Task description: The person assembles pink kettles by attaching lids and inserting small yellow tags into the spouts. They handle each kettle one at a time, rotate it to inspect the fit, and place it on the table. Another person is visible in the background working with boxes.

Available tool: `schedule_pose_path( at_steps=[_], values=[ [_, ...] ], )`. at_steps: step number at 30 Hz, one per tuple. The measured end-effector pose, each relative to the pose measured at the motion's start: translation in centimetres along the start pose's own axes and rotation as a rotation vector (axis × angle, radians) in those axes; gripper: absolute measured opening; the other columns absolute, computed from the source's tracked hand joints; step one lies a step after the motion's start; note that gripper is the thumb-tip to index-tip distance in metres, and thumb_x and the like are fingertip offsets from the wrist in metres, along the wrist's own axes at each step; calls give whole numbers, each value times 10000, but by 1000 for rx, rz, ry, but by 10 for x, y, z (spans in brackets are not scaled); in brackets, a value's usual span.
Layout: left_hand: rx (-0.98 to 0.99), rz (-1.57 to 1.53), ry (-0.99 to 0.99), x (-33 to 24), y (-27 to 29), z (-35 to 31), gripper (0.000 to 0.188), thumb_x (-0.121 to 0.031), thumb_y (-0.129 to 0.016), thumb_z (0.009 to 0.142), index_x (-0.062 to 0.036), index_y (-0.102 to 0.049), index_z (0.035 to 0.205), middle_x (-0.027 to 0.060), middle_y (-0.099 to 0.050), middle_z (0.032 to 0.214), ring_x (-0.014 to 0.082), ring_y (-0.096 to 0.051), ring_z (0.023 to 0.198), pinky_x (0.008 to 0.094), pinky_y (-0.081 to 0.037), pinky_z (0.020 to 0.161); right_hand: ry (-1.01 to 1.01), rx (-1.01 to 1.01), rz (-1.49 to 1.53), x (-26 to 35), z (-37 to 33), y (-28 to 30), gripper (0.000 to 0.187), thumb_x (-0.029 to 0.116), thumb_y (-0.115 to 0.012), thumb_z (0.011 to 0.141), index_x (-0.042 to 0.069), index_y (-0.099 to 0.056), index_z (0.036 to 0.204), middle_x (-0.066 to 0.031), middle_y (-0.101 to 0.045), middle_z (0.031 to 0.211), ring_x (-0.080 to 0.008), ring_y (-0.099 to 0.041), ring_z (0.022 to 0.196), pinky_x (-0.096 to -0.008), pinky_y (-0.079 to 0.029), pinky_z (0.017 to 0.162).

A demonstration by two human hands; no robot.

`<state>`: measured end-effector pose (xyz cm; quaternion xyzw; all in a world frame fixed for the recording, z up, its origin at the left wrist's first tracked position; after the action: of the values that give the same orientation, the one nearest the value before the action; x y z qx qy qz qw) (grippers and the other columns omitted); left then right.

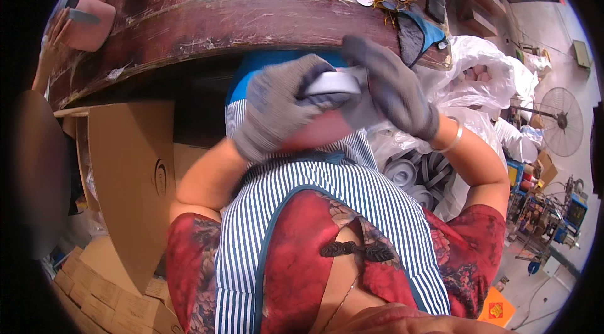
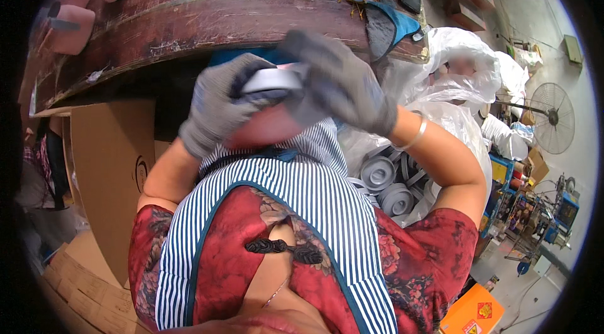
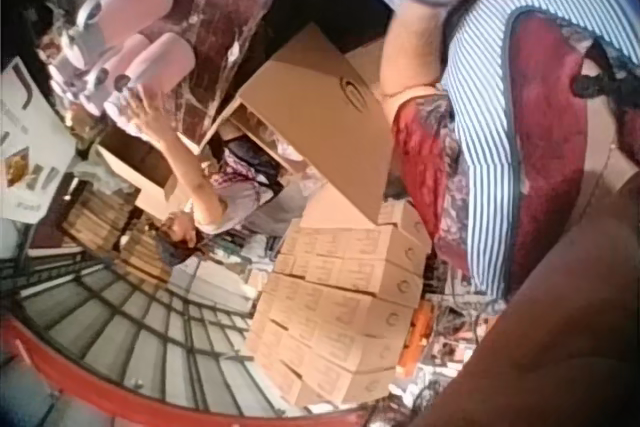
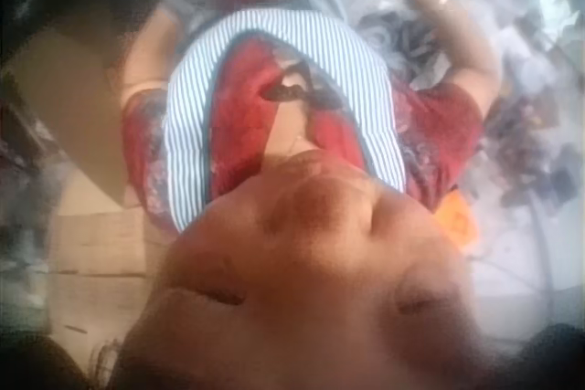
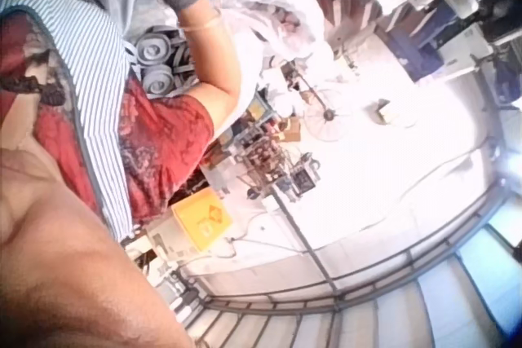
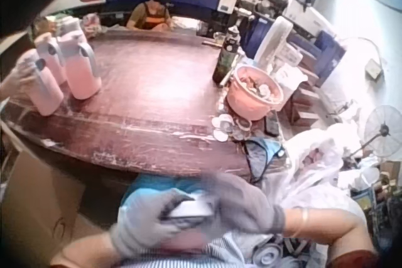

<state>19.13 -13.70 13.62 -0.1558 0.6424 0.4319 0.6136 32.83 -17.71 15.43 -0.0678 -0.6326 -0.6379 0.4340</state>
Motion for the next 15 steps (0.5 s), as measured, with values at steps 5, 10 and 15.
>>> schedule_pose_path(
  at_steps=[5, 10, 15],
  values=[
    [-66, 177, -108, -6, -53, -14, 505, -297, -777, 820, 22, -622, 1179, 190, -691, 1048, 256, -702, 904, 354, -544, 813, -358, 44, 125, -120, -38, -31, 516, 80, -500, 936, 44, -389, 1438, -211, -482, 1401, -339, -511, 1263, -429, -393, 1111],
    [256, -614, 256, 36, -4, -19, 416, -185, -789, 828, -13, -617, 1166, 7, -647, 921, 22, -547, 747, 194, -457, 650, 197, 150, -108, 30, -7, 11, 879, 756, -444, 820, 144, -510, 1447, -230, -342, 1557, -429, -330, 1433, -542, -298, 1139],
    [11, -418, 228, 27, -14, -25, 430, -215, -728, 906, -10, -547, 1238, 25, -610, 1043, 85, -568, 921, 248, -474, 833, 27, -84, 81, -12, 13, 5, 612, 502, -503, 932, 64, -581, 1353, -181, -579, 1368, -386, -539, 1266, -484, -418, 1070]
  ],
)
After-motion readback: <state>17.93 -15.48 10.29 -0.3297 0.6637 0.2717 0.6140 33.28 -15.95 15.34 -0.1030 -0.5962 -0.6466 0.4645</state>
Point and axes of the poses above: each hand's wrist, its own z-axis towards the middle knuckle, its own y-axis out of the back of the hand, x = y × z, the point moved 10 cm from there along z, towards the middle knuckle
